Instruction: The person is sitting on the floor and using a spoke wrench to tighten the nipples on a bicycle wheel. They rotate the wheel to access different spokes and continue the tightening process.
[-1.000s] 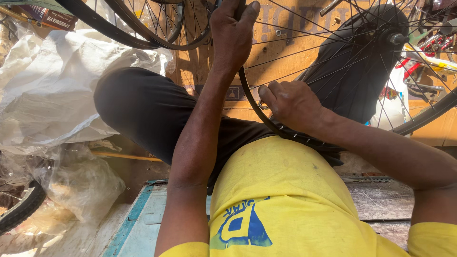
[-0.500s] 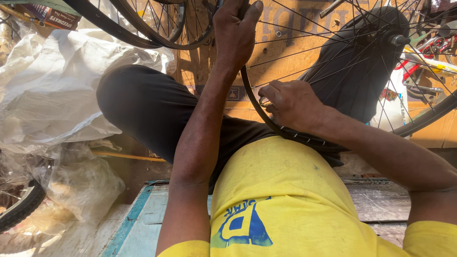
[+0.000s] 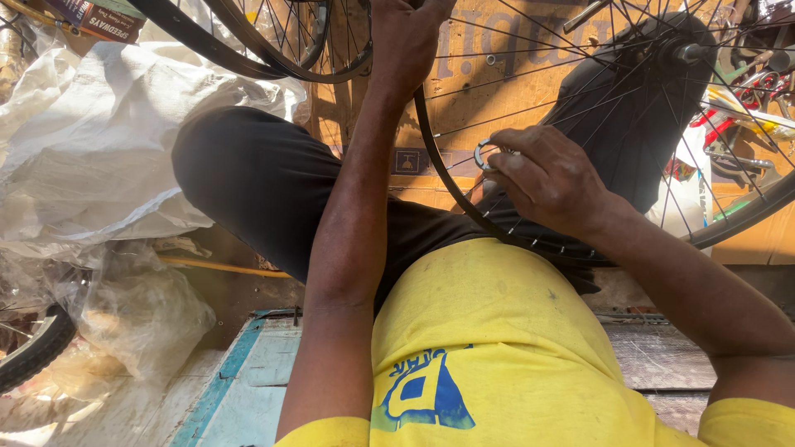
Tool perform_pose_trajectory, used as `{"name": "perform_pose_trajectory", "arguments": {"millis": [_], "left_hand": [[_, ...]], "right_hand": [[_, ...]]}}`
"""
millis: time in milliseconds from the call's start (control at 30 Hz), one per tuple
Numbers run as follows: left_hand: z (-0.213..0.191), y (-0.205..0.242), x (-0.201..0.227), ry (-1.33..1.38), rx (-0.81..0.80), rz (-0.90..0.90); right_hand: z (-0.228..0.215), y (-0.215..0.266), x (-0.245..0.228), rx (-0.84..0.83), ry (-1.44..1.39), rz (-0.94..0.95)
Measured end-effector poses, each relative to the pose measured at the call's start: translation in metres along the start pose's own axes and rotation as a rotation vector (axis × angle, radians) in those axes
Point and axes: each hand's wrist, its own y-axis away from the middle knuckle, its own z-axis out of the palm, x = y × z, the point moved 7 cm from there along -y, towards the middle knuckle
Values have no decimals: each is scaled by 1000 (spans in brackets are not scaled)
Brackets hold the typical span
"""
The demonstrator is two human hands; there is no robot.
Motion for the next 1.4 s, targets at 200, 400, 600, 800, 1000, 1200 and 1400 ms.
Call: {"name": "perform_pose_trajectory", "arguments": {"millis": [200, 400, 600, 800, 1000, 1200, 1400], "left_hand": [[6, -1, -40, 205, -59, -342], [7, -4, -20, 238, -36, -257], [7, -6, -4, 306, -66, -253], [8, -2, -7, 149, -50, -241], [13, -2, -7, 168, -26, -271], [12, 3, 0, 155, -6, -241], [8, 2, 7, 191, -6, -147]], "right_hand": [[26, 8, 0, -227, 141, -50], [41, 12, 19, -352, 33, 125], [57, 12, 25, -554, -135, 243], [27, 9, -3, -210, 35, -71], [34, 11, 25, -359, -168, 44], [83, 14, 15, -721, 355, 125], [62, -3, 28, -704, -183, 161]]}}
